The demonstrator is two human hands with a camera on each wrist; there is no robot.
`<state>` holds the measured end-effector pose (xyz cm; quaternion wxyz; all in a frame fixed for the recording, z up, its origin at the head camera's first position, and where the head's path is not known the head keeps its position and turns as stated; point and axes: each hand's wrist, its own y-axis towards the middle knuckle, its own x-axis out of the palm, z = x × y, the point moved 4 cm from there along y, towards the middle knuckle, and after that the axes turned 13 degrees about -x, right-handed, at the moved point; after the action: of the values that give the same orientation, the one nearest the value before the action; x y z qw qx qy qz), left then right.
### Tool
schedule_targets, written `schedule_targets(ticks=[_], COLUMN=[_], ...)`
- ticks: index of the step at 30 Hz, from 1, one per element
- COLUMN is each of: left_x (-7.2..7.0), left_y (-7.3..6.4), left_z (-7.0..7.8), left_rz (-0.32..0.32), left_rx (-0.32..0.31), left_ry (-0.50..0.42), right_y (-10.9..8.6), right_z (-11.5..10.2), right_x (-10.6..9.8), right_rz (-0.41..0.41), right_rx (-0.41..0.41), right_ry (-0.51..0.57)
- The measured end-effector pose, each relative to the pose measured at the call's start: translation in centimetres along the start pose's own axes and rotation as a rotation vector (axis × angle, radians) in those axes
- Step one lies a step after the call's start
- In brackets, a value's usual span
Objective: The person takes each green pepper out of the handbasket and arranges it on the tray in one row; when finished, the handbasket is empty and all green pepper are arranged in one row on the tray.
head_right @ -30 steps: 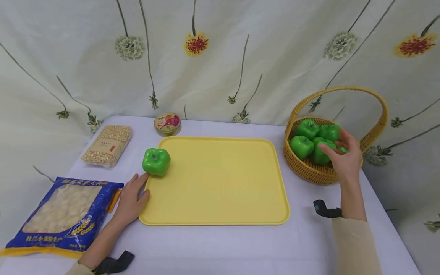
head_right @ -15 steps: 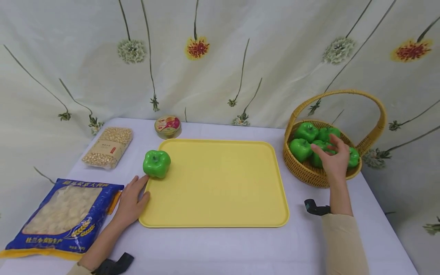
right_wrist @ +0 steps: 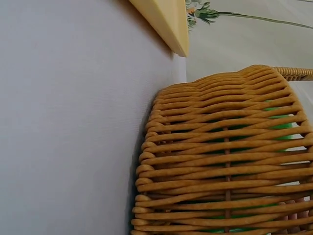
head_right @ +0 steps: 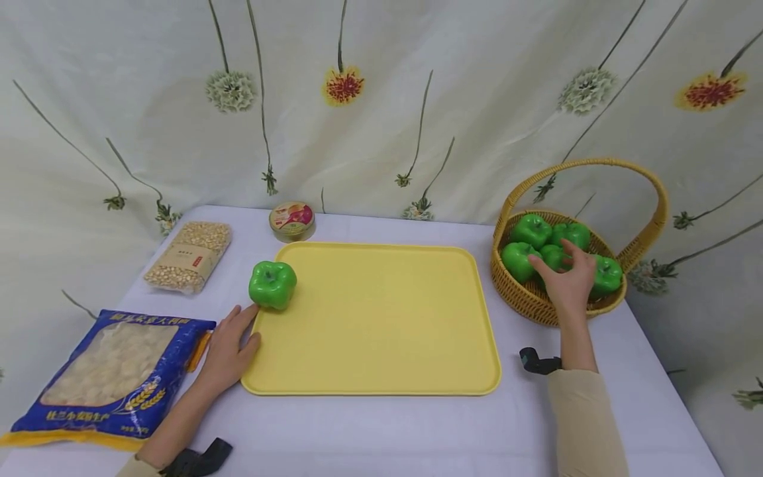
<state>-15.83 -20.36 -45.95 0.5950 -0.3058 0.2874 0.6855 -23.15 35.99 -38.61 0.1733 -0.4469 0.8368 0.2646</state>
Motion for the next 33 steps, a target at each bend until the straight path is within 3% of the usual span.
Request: schedule_targets(ticks=[33], left_x=[-0.04], left_y=[0.03], left_z=[0.05], left_rz=[-0.005], left_rx=[-0.001], left_ry=[0.005], right_y=[-0.27], right_z=[-0.32], right_x=[0.56], right_rz=[-0.179], right_rx=[-0.046], right_ry=[-0.096])
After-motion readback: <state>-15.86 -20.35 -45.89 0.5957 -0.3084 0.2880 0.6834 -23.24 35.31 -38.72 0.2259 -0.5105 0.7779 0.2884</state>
